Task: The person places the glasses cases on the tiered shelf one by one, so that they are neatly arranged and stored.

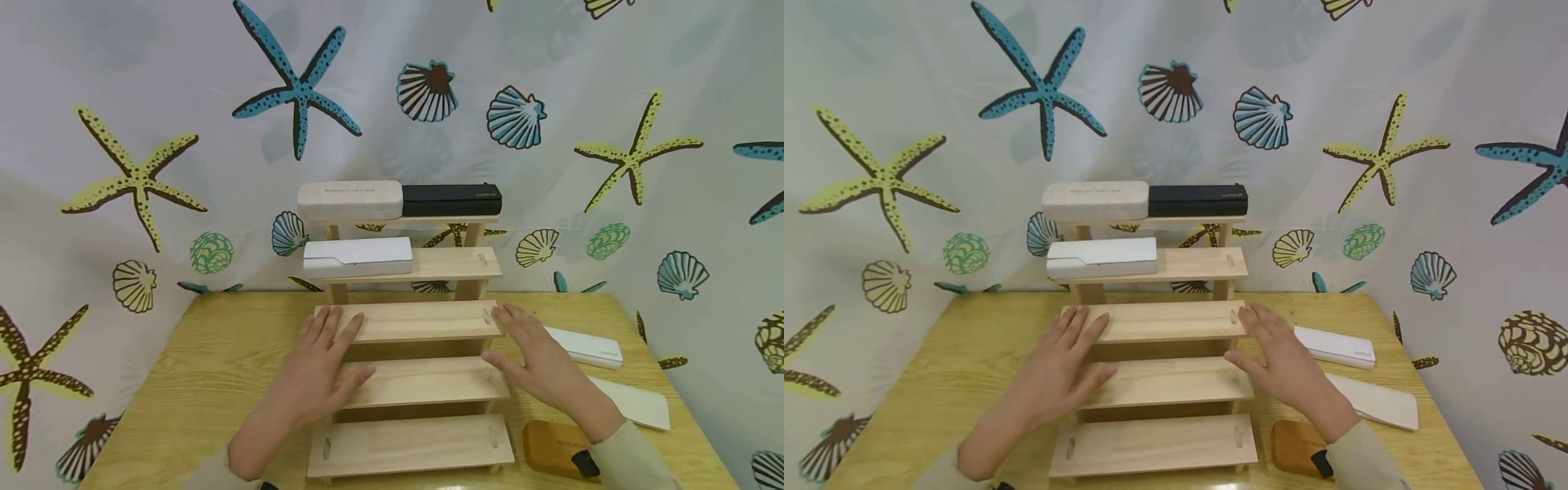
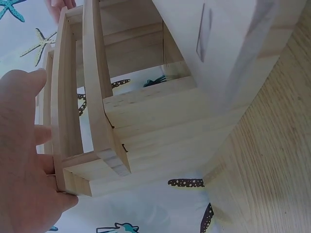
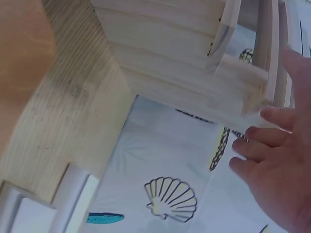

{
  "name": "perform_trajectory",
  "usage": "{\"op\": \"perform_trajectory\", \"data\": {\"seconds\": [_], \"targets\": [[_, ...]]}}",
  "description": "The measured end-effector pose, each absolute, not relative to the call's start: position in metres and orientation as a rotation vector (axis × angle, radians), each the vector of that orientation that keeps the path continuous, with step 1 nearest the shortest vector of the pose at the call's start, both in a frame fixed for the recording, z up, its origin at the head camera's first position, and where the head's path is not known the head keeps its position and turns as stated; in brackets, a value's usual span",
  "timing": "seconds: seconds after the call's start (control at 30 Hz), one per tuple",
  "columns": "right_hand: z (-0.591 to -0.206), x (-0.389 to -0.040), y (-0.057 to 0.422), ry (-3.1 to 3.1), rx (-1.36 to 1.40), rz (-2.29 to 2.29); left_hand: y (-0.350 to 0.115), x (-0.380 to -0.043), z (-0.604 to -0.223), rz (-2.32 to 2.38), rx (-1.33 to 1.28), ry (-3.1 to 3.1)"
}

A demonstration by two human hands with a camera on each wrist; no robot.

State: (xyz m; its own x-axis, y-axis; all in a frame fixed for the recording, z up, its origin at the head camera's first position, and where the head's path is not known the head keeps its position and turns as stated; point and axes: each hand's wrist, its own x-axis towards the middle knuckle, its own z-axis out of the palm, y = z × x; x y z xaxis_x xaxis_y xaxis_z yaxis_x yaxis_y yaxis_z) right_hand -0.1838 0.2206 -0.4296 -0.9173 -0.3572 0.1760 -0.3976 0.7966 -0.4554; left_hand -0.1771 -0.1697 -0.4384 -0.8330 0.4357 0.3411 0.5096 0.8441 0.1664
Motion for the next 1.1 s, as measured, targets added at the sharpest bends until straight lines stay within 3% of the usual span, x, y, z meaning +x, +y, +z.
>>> {"op": "perform_trajectory", "data": {"seconds": [0.23,0.63,1.1], "targets": [[-0.443,-0.175,0.252,-2.547,0.586,0.831,-0.169,-0.176,-0.439,-0.325,-0.724,-2.74],[-0.452,-0.133,0.315,-2.841,0.001,1.203,-0.165,-0.176,-0.443,-0.319,-0.732,-2.729],[-0.493,-0.103,0.36,-3.065,-0.374,1.302,-0.167,-0.177,-0.446,-0.329,-0.733,-2.68]]}}
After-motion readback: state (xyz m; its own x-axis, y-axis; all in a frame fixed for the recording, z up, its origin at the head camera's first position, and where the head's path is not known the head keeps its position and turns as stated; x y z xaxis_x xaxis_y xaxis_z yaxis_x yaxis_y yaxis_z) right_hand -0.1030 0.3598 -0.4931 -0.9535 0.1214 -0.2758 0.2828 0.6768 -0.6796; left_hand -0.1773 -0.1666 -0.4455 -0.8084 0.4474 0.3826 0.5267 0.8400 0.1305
